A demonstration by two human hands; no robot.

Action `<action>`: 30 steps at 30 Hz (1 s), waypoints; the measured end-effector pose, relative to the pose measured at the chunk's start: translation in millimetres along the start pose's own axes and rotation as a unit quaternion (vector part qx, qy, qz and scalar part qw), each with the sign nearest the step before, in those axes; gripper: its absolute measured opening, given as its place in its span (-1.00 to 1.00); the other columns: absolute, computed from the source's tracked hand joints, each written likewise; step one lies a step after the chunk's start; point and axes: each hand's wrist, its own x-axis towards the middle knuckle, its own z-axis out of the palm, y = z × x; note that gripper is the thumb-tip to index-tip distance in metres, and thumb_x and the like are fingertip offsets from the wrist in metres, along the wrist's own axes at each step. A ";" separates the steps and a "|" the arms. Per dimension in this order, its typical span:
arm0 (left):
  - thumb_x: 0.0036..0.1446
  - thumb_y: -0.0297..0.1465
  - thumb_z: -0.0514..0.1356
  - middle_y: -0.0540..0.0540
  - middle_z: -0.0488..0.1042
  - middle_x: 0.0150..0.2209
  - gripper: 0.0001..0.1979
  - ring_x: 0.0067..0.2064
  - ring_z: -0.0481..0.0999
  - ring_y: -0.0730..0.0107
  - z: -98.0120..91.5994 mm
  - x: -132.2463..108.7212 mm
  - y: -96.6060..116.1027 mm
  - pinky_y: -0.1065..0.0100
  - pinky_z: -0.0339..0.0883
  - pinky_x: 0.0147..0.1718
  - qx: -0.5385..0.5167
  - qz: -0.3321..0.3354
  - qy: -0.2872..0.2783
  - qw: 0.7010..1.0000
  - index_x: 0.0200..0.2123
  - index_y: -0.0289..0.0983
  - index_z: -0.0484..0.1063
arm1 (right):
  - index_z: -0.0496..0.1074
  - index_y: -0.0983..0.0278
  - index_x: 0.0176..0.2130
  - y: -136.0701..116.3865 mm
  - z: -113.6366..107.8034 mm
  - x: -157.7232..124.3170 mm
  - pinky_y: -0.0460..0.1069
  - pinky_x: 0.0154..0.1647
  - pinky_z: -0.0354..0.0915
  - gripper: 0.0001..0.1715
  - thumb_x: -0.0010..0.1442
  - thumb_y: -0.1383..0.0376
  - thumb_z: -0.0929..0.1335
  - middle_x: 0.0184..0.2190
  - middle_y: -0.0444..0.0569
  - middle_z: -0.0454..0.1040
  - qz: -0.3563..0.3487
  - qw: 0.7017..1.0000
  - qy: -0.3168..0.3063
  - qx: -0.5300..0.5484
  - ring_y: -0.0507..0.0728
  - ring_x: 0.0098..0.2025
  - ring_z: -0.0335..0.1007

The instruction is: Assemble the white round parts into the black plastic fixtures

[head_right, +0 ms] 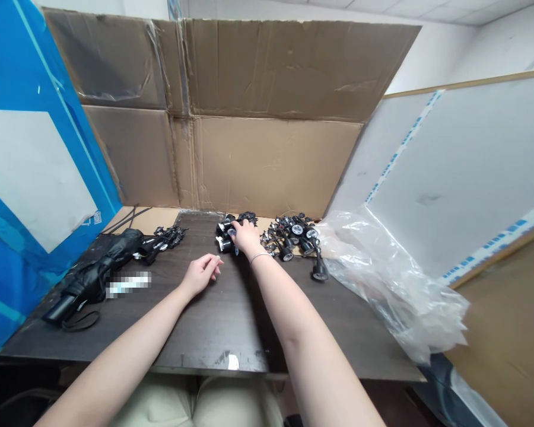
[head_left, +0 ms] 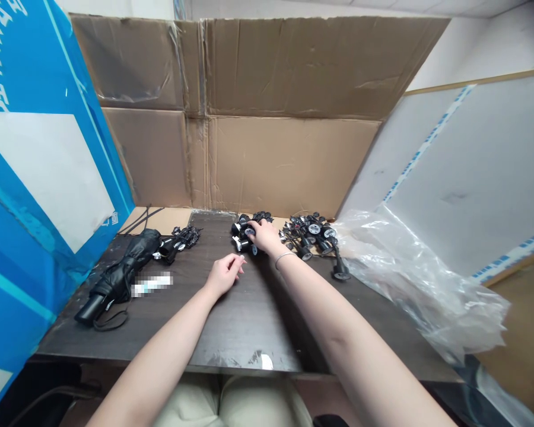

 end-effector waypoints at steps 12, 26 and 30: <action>0.10 -0.13 -0.01 0.03 0.39 -0.58 -0.63 -0.60 0.35 0.54 -1.8 -1.6 5.2 0.49 0.24 -0.55 -0.001 -0.010 -0.002 1.000 -0.42 -0.29 0.40 | 0.24 0.28 0.03 19.5 -3.7 6.5 0.06 -0.12 0.24 -0.49 0.06 0.25 0.29 -0.14 0.06 0.42 0.035 0.934 0.138 0.326 0.12 -0.21 0.34; 0.01 -0.26 0.12 0.06 0.30 -0.44 -0.48 -0.60 0.23 0.67 -5.0 6.4 -1.4 0.57 0.17 -0.59 -0.063 0.063 0.155 0.984 0.04 -0.23 0.06 | 0.32 0.17 -0.11 -43.3 -15.0 -67.5 0.06 -0.22 0.37 -0.46 -0.12 0.11 0.42 -0.31 -0.07 0.44 -0.046 0.691 0.096 0.715 0.13 -0.26 0.39; 0.00 -0.27 0.14 -0.01 0.36 -0.34 -0.45 -0.56 0.29 0.65 -8.2 5.0 -1.9 0.55 0.22 -0.56 -0.021 0.082 0.147 0.985 0.06 -0.21 0.09 | 0.32 0.18 -0.12 -49.8 -4.8 -81.8 0.06 -0.13 0.32 -0.49 -0.10 0.14 0.42 -0.27 -0.07 0.44 -0.082 0.719 0.091 0.685 0.12 -0.22 0.38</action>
